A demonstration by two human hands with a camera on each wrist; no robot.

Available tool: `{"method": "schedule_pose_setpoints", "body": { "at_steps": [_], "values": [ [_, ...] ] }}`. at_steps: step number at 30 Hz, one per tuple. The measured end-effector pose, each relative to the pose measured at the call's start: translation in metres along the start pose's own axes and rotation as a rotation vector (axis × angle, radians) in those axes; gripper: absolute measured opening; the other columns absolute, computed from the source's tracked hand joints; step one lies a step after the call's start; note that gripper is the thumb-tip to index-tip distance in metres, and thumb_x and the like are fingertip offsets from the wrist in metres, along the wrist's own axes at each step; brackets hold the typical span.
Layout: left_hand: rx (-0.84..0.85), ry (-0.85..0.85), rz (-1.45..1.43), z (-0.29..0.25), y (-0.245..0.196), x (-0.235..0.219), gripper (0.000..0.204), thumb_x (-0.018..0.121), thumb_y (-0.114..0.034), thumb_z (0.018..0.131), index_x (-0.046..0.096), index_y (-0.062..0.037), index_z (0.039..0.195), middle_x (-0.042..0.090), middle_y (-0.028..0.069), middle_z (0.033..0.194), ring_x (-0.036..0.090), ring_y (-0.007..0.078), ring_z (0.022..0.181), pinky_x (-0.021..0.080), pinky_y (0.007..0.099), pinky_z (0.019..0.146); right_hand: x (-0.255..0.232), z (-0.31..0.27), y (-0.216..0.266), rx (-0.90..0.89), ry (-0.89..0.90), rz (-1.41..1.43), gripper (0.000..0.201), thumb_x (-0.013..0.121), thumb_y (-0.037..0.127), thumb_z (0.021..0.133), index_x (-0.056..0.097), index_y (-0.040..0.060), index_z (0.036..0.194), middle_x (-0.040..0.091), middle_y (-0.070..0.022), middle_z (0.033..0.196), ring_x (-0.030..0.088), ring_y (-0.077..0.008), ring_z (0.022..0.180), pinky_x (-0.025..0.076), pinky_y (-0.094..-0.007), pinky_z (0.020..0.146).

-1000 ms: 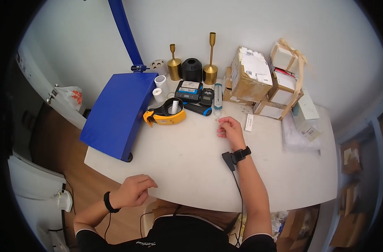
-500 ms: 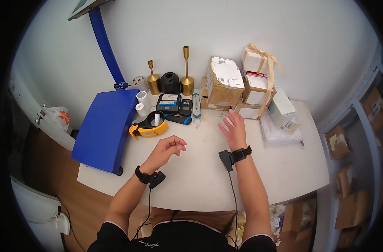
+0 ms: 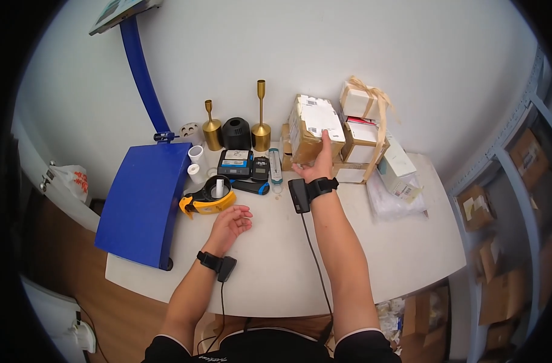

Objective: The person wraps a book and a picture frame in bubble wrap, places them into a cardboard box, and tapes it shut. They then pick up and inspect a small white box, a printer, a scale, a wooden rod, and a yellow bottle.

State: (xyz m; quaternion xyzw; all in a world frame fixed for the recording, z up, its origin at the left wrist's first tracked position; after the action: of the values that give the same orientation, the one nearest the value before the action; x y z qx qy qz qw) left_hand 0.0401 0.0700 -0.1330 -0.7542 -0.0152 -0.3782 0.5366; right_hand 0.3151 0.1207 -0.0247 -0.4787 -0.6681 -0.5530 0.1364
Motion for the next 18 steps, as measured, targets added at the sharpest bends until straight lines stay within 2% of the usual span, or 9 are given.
{"method": "schedule_pose_setpoints", "body": {
  "at_steps": [1,2,4,8,10,15,17,18],
  "values": [
    [0.006,0.006,-0.025,-0.001,0.001,0.001,0.023,0.050,-0.013,0.102,0.059,-0.0010,0.119,0.067,0.0091,0.106,0.066,0.0158,0.092,0.054,0.0322,0.087,-0.001,0.000,-0.001,0.010,-0.048,0.013,0.102,0.071,0.068,0.076,0.027,0.0231,0.156,0.025,-0.0121,0.161,0.017,-0.0398,0.147,0.019,-0.0596,0.117],
    [0.004,0.003,-0.029,-0.001,0.001,0.000,0.023,0.050,-0.013,0.102,0.059,-0.0010,0.119,0.067,0.0091,0.106,0.066,0.0158,0.092,0.054,0.0322,0.087,-0.002,0.000,-0.001,0.013,-0.050,0.009,0.102,0.071,0.068,0.076,0.027,0.0231,0.156,0.025,-0.0121,0.161,0.017,-0.0398,0.147,0.019,-0.0596,0.117],
    [0.008,0.018,-0.041,0.001,0.002,0.000,0.023,0.050,-0.013,0.101,0.059,-0.0007,0.119,0.067,0.0094,0.106,0.066,0.0163,0.092,0.054,0.0319,0.088,-0.004,-0.002,-0.001,0.018,-0.075,0.028,0.095,0.072,0.060,0.075,0.033,0.0205,0.152,0.033,-0.0093,0.155,0.029,-0.0372,0.139,0.023,-0.0575,0.115],
    [0.016,0.022,-0.039,0.001,0.002,0.000,0.023,0.050,-0.013,0.102,0.059,-0.0009,0.119,0.067,0.0091,0.106,0.066,0.0160,0.092,0.054,0.0317,0.088,-0.008,-0.007,-0.002,0.003,-0.112,0.070,0.092,0.071,0.057,0.074,0.034,0.0202,0.150,0.035,-0.0092,0.152,0.033,-0.0357,0.135,0.025,-0.0576,0.114],
    [0.020,0.026,-0.039,0.001,0.003,0.000,0.023,0.051,-0.014,0.102,0.059,-0.0010,0.119,0.067,0.0089,0.106,0.066,0.0158,0.092,0.054,0.0314,0.088,-0.008,-0.014,-0.001,-0.074,-0.071,0.050,0.095,0.072,0.056,0.074,0.033,0.0174,0.151,0.033,-0.0104,0.153,0.034,-0.0344,0.135,0.026,-0.0573,0.114],
    [0.028,0.008,-0.004,-0.002,0.003,0.001,0.025,0.051,-0.015,0.101,0.058,-0.0008,0.119,0.066,0.0094,0.106,0.066,0.0164,0.091,0.054,0.0323,0.088,-0.015,-0.050,-0.002,-0.080,0.052,0.095,0.098,0.073,0.056,0.075,0.031,0.0110,0.151,0.034,-0.0136,0.147,0.037,-0.0324,0.133,0.031,-0.0559,0.114],
    [0.029,0.005,0.007,-0.003,0.002,0.002,0.025,0.051,-0.016,0.101,0.058,-0.0008,0.119,0.066,0.0095,0.106,0.066,0.0164,0.092,0.054,0.0323,0.088,-0.021,-0.067,-0.006,-0.023,0.115,0.097,0.095,0.075,0.053,0.075,0.034,0.0130,0.151,0.043,-0.0141,0.141,0.045,-0.0304,0.131,0.038,-0.0529,0.110],
    [0.030,0.016,0.028,-0.004,0.002,0.003,0.028,0.052,-0.020,0.101,0.057,-0.0010,0.121,0.066,0.0092,0.108,0.066,0.0162,0.093,0.054,0.0321,0.089,-0.020,-0.080,-0.007,-0.016,0.129,0.095,0.088,0.070,0.055,0.080,0.037,0.0123,0.149,0.047,-0.0135,0.140,0.047,-0.0295,0.130,0.041,-0.0518,0.107]
  ]
}}
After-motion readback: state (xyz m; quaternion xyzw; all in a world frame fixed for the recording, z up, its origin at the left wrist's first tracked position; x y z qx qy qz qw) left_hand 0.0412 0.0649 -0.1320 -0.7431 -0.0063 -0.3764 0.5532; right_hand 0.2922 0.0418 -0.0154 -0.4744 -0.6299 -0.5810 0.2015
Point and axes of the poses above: each hand's wrist, its own z-axis towards the middle knuckle, its own x-axis out of the palm, y = z × x, the point moved 5 cm from there along z, towards the middle knuckle
